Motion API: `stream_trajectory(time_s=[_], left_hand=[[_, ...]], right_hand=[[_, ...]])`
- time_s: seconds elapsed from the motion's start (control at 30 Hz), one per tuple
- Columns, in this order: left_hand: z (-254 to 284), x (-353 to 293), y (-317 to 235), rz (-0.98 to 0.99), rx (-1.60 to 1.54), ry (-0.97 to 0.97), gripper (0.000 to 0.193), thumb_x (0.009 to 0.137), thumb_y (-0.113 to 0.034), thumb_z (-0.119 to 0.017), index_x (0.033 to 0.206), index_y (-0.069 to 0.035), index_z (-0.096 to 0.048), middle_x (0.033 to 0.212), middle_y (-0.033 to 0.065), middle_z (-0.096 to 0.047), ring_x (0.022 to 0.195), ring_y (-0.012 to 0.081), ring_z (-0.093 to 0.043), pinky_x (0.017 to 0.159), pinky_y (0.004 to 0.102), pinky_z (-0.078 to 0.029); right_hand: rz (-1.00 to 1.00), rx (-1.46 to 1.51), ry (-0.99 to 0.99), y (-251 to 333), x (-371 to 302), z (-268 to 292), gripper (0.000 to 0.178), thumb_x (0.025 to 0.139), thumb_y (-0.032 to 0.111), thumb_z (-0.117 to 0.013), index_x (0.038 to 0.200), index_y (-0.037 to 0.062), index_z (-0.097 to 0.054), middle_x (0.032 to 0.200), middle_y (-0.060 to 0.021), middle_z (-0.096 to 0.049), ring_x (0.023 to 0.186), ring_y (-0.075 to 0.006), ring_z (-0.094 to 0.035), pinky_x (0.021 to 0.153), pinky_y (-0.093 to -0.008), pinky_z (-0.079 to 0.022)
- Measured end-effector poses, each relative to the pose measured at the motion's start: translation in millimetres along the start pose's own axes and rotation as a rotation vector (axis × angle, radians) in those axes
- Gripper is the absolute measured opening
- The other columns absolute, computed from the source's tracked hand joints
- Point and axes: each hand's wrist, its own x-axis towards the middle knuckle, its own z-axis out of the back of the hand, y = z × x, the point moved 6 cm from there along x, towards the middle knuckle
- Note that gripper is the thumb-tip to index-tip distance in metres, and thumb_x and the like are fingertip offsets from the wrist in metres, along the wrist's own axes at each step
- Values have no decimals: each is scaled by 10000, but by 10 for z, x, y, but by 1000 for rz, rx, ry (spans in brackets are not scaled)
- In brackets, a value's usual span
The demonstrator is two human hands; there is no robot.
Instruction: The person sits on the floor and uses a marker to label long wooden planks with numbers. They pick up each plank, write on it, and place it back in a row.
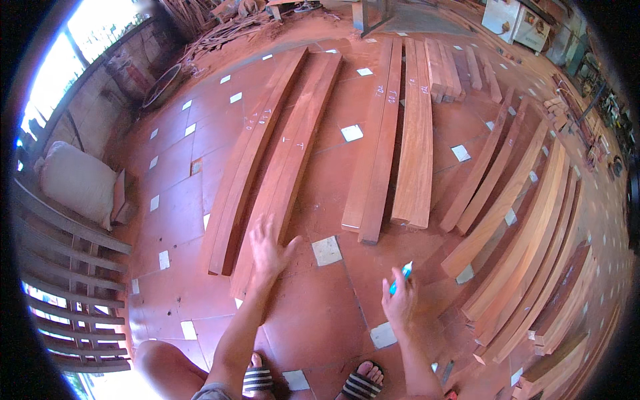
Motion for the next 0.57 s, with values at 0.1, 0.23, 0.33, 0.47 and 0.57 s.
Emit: stream_trajectory(time_s=[0.1, 0.23, 0.33, 0.47, 0.57], left_hand=[[187, -381, 712, 6, 132, 24, 1147, 734, -566, -876, 1569, 1, -334, 1588, 356, -303, 1474, 520, -286, 1205, 609, -270], [161, -518, 839, 255, 145, 263, 1421, 594, -658, -917, 1629, -18, -184, 1597, 382, -259, 1472, 539, -275, 1209, 623, -265], [209, -513, 867, 326, 105, 269, 1406, 602, -594, -931, 1638, -35, -163, 1575, 365, -298, 1453, 531, -304, 1190, 618, -292], [173, -470, 929, 306, 91, 320, 1400, 605, -509, -933, 1650, -53, -121, 1532, 331, -347, 1421, 492, -358, 1150, 608, -337], [92, -479, 1020, 345, 145, 363, 1402, 619, -539, -902, 1660, -73, -86, 1552, 305, -328, 1438, 463, -343, 1141, 623, -335]], right_hand=[[-110, -160, 90, -6, -351, -136, 395, 948, 232, -704, 1289, 75, -578, 1004, -210, -700, 932, -440, -635, 796, -547, -468], [-163, -268, 60, -173, -404, -41, 377, 954, 252, -692, 1274, 83, -585, 978, -226, -703, 891, -439, -650, 771, -560, -466], [-144, -297, 80, -249, -431, -24, 388, 952, 250, -694, 1285, 86, -583, 980, -227, -705, 895, -435, -657, 776, -561, -470], [-202, -284, 81, -296, -548, -3, 430, 955, 283, -692, 1320, 89, -572, 995, -209, -720, 936, -432, -667, 801, -588, -474], [-177, -281, 79, -240, -576, -1, 467, 945, 267, -713, 1349, 100, -552, 1025, -193, -725, 931, -431, -668, 801, -566, -482]])
